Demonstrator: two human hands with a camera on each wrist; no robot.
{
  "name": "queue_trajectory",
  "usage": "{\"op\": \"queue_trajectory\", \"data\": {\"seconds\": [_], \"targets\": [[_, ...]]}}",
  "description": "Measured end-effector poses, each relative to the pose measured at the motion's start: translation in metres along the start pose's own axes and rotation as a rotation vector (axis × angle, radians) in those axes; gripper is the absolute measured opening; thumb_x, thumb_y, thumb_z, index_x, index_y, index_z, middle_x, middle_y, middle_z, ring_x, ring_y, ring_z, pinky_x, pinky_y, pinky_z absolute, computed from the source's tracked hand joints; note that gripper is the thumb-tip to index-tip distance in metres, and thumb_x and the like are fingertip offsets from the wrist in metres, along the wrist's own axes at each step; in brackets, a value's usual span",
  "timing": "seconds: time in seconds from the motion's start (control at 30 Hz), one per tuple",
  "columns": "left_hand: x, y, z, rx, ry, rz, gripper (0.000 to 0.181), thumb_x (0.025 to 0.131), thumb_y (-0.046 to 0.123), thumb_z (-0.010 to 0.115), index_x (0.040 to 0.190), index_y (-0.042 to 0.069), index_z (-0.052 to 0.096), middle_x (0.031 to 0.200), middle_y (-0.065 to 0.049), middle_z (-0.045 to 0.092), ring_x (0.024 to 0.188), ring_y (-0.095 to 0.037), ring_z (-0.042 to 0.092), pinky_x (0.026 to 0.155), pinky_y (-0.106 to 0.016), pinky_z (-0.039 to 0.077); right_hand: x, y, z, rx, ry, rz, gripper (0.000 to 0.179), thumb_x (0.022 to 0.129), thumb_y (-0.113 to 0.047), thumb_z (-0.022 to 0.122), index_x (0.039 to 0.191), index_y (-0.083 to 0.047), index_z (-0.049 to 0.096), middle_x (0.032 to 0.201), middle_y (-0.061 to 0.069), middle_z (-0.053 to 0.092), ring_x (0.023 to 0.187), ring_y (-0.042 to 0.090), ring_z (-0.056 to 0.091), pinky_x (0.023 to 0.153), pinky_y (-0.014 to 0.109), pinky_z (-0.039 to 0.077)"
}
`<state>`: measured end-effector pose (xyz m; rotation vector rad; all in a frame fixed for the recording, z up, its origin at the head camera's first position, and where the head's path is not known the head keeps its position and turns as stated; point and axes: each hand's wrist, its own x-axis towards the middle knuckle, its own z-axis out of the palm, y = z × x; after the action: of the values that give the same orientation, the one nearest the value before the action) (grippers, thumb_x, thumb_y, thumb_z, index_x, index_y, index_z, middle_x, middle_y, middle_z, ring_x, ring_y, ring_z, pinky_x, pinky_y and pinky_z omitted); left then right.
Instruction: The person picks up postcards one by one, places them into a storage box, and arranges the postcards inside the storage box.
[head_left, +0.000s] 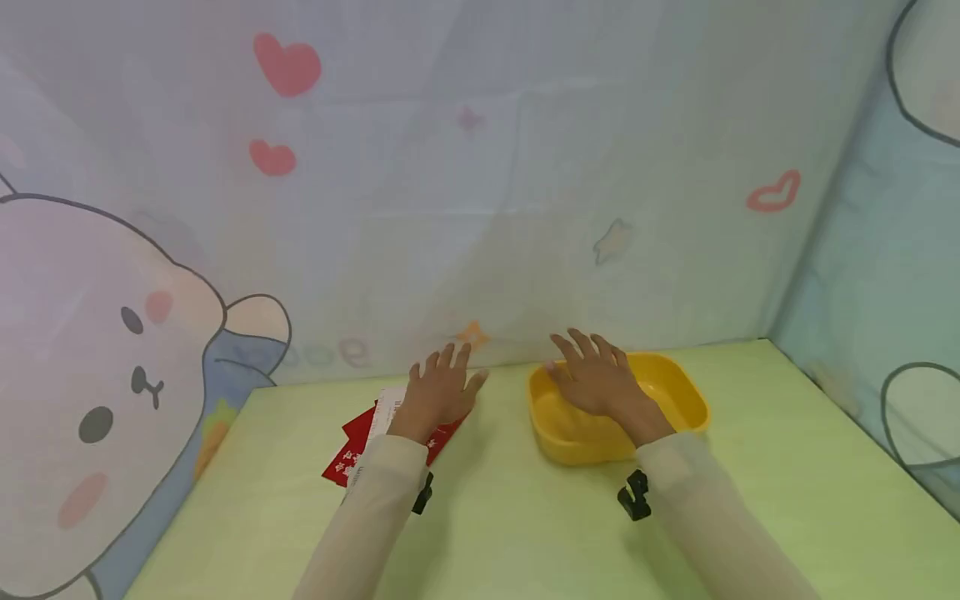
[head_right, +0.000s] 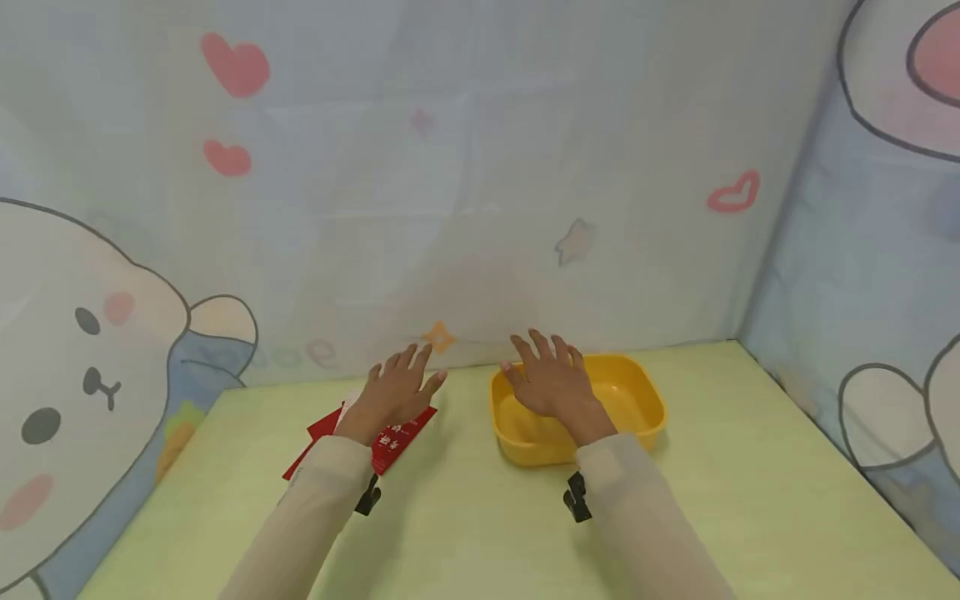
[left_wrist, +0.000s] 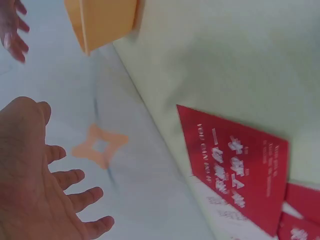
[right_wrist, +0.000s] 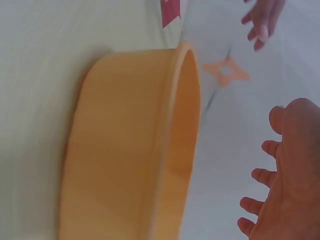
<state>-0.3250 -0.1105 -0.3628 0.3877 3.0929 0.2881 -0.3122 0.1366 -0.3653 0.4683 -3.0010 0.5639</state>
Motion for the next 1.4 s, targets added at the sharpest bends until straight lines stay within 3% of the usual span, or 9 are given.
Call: {"op": "queue_trajectory", "data": {"seconds": [0.17,0.37,0.53,0.67,1.03,1.4], "targets": [[0.000,-0.015,0.012,-0.040,0.004,-0.031,0.069,0.105,0.054,0.030,0.160,0.015,0.017,0.166,-0.015,0.018,0.152,-0.039,0.022,0.121,-0.061,0.018,-0.009,0.018,0.000,0.012,-0.010,0.041,0.061,0.107,-0.044,0.030,0.158,-0.012,0.021,0.165,0.023,0.010,0.147,0.055,0.014,0.114,0.074,0.011],[0.000,-0.028,0.026,-0.058,0.001,-0.044,0.070,0.103,0.051,0.040,0.159,0.012,0.020,0.164,-0.017,0.022,0.149,-0.042,0.026,0.117,-0.064,0.025,-0.021,0.051,-0.004,0.022,0.023,0.056,0.064,0.107,-0.047,0.031,0.157,-0.009,0.022,0.163,0.027,0.008,0.144,0.059,0.014,0.110,0.078,0.012],[-0.009,-0.042,0.041,-0.035,-0.012,-0.067,0.073,0.102,0.051,0.045,0.156,0.005,0.026,0.160,-0.021,0.029,0.144,-0.045,0.033,0.111,-0.065,0.034,-0.032,0.068,-0.011,0.058,0.027,0.084,0.064,0.107,-0.046,0.032,0.157,-0.008,0.019,0.161,0.030,0.004,0.140,0.065,0.013,0.105,0.079,0.016],[-0.019,-0.052,0.050,-0.053,-0.018,-0.104,0.076,0.100,0.052,0.050,0.154,0.002,0.028,0.157,-0.023,0.033,0.142,-0.045,0.034,0.111,-0.065,0.034,-0.038,0.076,-0.019,0.093,0.010,0.109,0.067,0.106,-0.049,0.032,0.158,-0.010,0.015,0.162,0.030,0.000,0.139,0.067,0.009,0.103,0.079,0.015],[-0.042,-0.074,0.048,-0.058,-0.027,-0.171,0.096,0.087,0.063,0.060,0.152,0.000,0.031,0.153,-0.027,0.036,0.143,-0.049,0.029,0.112,-0.068,0.030,-0.059,0.118,-0.017,0.103,0.038,0.158,0.072,0.106,-0.050,0.031,0.158,-0.006,0.010,0.158,0.036,0.004,0.134,0.070,0.017,0.097,0.082,0.021],[-0.055,-0.078,0.051,-0.037,-0.053,-0.220,0.101,0.081,0.067,0.064,0.146,-0.006,0.037,0.149,-0.031,0.036,0.139,-0.048,0.033,0.112,-0.066,0.031,-0.065,0.131,-0.008,0.144,0.031,0.162,0.071,0.107,-0.045,0.027,0.156,0.003,0.009,0.153,0.043,0.011,0.129,0.071,0.023,0.095,0.082,0.026]]}}
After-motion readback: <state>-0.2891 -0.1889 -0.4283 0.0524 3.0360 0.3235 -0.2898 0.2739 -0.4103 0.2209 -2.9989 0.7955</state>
